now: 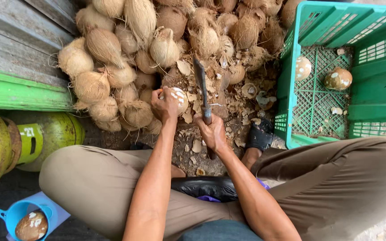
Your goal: The person sits on the ground and uses a knife to peel the husk off a coconut. They rotate the coconut and strike it repeatedly against a wooden block to remove the outer layer.
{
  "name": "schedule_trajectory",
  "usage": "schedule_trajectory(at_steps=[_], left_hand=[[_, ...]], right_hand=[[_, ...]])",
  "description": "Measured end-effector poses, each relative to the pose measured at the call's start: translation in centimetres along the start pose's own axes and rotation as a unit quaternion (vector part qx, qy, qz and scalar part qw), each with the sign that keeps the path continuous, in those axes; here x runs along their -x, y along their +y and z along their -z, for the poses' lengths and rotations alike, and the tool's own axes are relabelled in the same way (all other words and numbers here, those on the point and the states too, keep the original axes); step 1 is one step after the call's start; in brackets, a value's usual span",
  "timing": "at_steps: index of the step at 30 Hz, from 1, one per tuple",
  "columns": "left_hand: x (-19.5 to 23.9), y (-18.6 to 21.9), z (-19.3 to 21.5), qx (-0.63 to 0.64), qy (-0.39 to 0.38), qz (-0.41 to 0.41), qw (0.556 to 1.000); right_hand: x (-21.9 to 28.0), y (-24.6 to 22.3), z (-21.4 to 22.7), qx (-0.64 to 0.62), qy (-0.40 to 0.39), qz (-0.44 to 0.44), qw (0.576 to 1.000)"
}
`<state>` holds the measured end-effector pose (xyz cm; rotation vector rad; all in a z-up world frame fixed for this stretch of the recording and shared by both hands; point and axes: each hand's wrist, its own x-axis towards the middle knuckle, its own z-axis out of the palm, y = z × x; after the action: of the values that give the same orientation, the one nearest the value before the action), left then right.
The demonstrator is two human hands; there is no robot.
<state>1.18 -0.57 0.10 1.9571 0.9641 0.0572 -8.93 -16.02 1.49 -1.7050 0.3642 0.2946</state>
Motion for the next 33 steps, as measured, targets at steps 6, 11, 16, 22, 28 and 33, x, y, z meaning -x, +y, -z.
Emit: schedule_trajectory(at_steps=[6, 11, 16, 22, 28, 33], left_hand=[[-0.9, -0.7, 2.9, 0.062, -0.096, -0.006, 0.993], [0.1, -1.7, 3.0, -0.133, 0.180, -0.384, 0.896], [-0.8, -3.4, 2.8, 0.084, -0.041, -0.251, 0.963], [-2.3, -4.8, 1.7, 0.231, -0.087, -0.045, 0.968], [-1.5, -2.5, 1.2, 0.208, -0.060, -0.003, 0.976], [-1.0, -1.3, 1.0, 0.222, -0.044, 0.009, 0.974]], right_hand=[[-0.8, 3.5, -0.5, 0.144, -0.131, -0.078, 0.978], [0.1, 1.7, -1.0, 0.050, -0.157, -0.143, 0.976], [1.6, -2.4, -0.3, -0.019, -0.167, -0.124, 0.978], [1.7, -4.0, 1.1, 0.030, -0.078, -0.006, 0.996], [1.6, -3.0, -0.1, 0.066, -0.076, -0.030, 0.994], [1.5, -1.9, -0.9, 0.116, -0.087, -0.002, 0.989]])
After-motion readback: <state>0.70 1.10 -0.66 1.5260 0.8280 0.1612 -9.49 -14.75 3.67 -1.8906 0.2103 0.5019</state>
